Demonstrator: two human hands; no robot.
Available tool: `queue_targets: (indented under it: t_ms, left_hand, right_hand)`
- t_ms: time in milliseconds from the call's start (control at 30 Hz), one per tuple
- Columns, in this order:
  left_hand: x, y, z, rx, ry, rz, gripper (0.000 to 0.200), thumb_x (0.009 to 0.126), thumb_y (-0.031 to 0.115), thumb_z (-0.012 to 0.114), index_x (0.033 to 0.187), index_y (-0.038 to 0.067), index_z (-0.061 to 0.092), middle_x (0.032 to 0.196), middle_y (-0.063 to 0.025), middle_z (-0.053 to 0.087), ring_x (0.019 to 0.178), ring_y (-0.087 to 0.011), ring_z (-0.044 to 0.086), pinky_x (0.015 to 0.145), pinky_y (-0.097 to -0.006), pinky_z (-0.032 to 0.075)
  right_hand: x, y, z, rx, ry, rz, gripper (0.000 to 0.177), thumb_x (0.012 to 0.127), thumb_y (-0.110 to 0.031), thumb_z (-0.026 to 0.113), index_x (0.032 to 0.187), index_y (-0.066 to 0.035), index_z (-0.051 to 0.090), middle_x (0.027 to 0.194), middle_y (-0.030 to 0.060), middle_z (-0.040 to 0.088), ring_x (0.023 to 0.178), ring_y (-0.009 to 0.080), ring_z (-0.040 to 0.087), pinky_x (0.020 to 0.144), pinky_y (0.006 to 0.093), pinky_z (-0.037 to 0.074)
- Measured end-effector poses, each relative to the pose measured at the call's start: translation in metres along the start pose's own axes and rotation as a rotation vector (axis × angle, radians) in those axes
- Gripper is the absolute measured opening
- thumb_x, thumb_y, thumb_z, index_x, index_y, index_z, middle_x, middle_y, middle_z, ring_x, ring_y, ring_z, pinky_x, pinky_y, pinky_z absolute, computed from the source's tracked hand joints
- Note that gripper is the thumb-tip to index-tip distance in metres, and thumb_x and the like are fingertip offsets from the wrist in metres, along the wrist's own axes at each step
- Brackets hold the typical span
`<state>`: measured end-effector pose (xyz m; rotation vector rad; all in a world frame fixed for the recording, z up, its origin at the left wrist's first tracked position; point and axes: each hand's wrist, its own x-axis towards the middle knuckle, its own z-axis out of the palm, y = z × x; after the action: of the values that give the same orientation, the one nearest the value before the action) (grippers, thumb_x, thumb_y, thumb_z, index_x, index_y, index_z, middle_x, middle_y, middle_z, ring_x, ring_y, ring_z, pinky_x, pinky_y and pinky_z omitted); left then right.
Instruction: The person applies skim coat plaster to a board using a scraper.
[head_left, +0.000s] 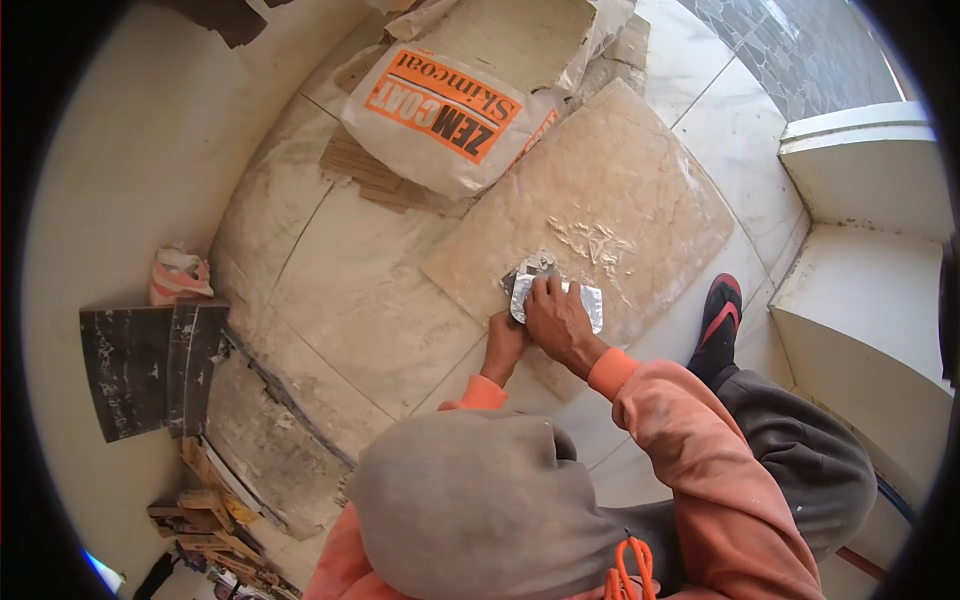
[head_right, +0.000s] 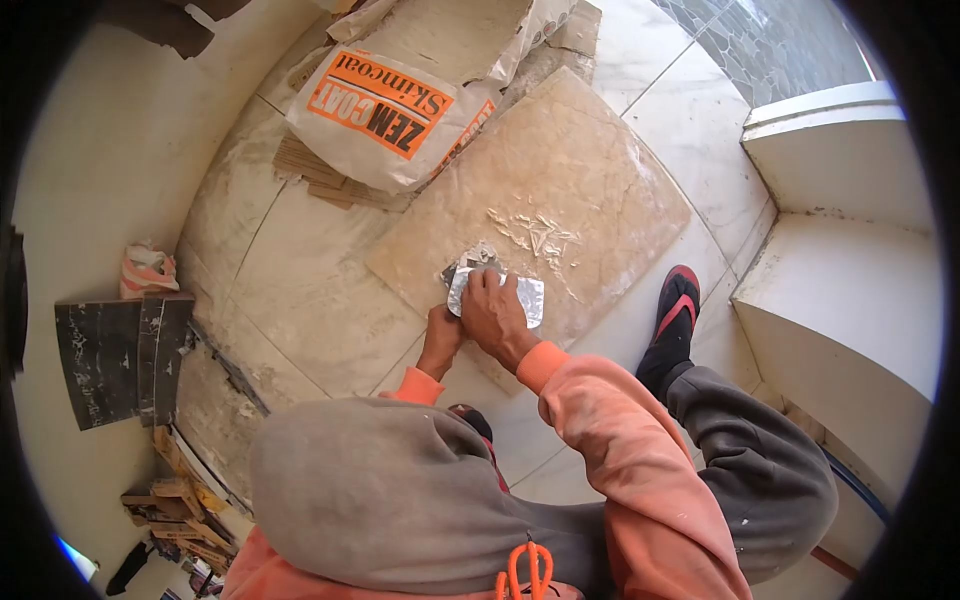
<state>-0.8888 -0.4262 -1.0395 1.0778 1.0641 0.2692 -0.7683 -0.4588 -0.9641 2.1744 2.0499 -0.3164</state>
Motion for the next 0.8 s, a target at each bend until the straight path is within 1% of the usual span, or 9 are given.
queue_targets:
  t_ms: [67, 167, 267, 333, 400, 500, 600, 733, 800]
  left_hand:
    - [0.002, 0.008, -0.001, -0.094, -0.015, -0.171, 0.018, 0.086, 0.008, 0.066, 0.1, -0.004, 0.069, 0.092, -0.0049, 0.07, 0.082, -0.0092, 0.059, 0.068, -0.0304, 0.05]
    - [0.005, -0.002, -0.001, 0.105, 0.039, 0.076, 0.019, 0.087, 0.008, 0.066, 0.101, -0.003, 0.069, 0.093, -0.0041, 0.07, 0.084, -0.0093, 0.06, 0.069, -0.0303, 0.05]
    - [0.008, -0.015, -0.003, 0.069, -0.001, 0.042, 0.019, 0.088, 0.009, 0.066, 0.102, -0.003, 0.069, 0.094, -0.0041, 0.07, 0.085, -0.0092, 0.06, 0.071, -0.0303, 0.051]
    - [0.009, -0.018, -0.001, 0.047, 0.037, 0.101, 0.017, 0.087, 0.009, 0.064, 0.096, -0.005, 0.069, 0.086, -0.0069, 0.071, 0.078, -0.0091, 0.059, 0.065, -0.0317, 0.05]
    - [0.008, -0.017, 0.001, 0.024, 0.076, 0.16, 0.017, 0.087, 0.008, 0.063, 0.09, -0.007, 0.068, 0.078, -0.0098, 0.071, 0.071, -0.009, 0.059, 0.059, -0.0332, 0.05]
    - [0.006, -0.013, 0.001, -0.011, 0.047, 0.073, 0.016, 0.087, 0.007, 0.063, 0.089, -0.007, 0.068, 0.075, -0.0064, 0.069, 0.07, -0.0082, 0.057, 0.059, -0.0311, 0.049]
    - [0.009, -0.019, 0.004, -0.038, 0.08, 0.129, 0.015, 0.087, 0.007, 0.062, 0.089, -0.008, 0.068, 0.074, -0.0058, 0.068, 0.07, -0.0074, 0.056, 0.06, -0.0295, 0.049]
    - [-0.002, -0.002, 0.006, -0.14, 0.032, -0.032, 0.016, 0.088, 0.008, 0.062, 0.089, -0.007, 0.068, 0.074, -0.0044, 0.066, 0.07, -0.0077, 0.056, 0.06, -0.0294, 0.048]
    - [-0.002, 0.011, 0.004, -0.17, -0.001, -0.107, 0.016, 0.088, 0.008, 0.062, 0.089, -0.007, 0.068, 0.074, -0.0037, 0.065, 0.069, -0.008, 0.056, 0.059, -0.0292, 0.048]
  right_hand:
    - [0.013, 0.004, 0.0, -0.002, 0.077, 0.055, 0.017, 0.084, -0.018, 0.058, 0.091, -0.005, 0.068, 0.097, 0.0107, 0.056, 0.094, 0.0257, 0.051, 0.074, 0.0434, 0.041]
    - [0.007, -0.01, 0.001, 0.028, 0.01, 0.058, 0.018, 0.084, -0.017, 0.059, 0.092, -0.004, 0.068, 0.098, 0.0112, 0.056, 0.095, 0.0267, 0.052, 0.074, 0.0432, 0.042]
    - [0.001, -0.011, -0.005, 0.049, -0.054, 0.064, 0.02, 0.084, -0.016, 0.06, 0.096, -0.002, 0.067, 0.1, 0.0119, 0.056, 0.096, 0.0278, 0.052, 0.074, 0.0434, 0.043]
    - [0.009, -0.006, -0.007, 0.06, -0.047, 0.129, 0.022, 0.083, -0.015, 0.06, 0.097, 0.0, 0.067, 0.1, 0.0125, 0.056, 0.096, 0.0282, 0.052, 0.073, 0.0439, 0.044]
    - [0.004, -0.013, 0.003, 0.015, -0.011, 0.125, 0.02, 0.083, -0.017, 0.059, 0.094, -0.003, 0.067, 0.098, 0.0117, 0.056, 0.094, 0.0271, 0.052, 0.072, 0.043, 0.042]
    - [0.008, -0.01, 0.0, 0.011, -0.026, 0.171, 0.02, 0.084, -0.017, 0.059, 0.094, -0.003, 0.067, 0.098, 0.0112, 0.056, 0.094, 0.0269, 0.052, 0.072, 0.0426, 0.042]
    - [0.01, -0.011, 0.003, 0.017, -0.069, 0.175, 0.024, 0.083, -0.017, 0.061, 0.1, -0.001, 0.065, 0.102, 0.0133, 0.055, 0.097, 0.0287, 0.052, 0.074, 0.0435, 0.044]
    - [0.008, 0.003, 0.002, 0.084, -0.039, 0.155, 0.026, 0.084, -0.016, 0.061, 0.103, 0.001, 0.064, 0.104, 0.0145, 0.055, 0.099, 0.0292, 0.053, 0.074, 0.0444, 0.045]
    - [0.014, -0.002, 0.001, 0.061, -0.067, 0.213, 0.025, 0.084, -0.016, 0.06, 0.103, 0.0, 0.065, 0.104, 0.0142, 0.055, 0.099, 0.0289, 0.053, 0.075, 0.0448, 0.045]
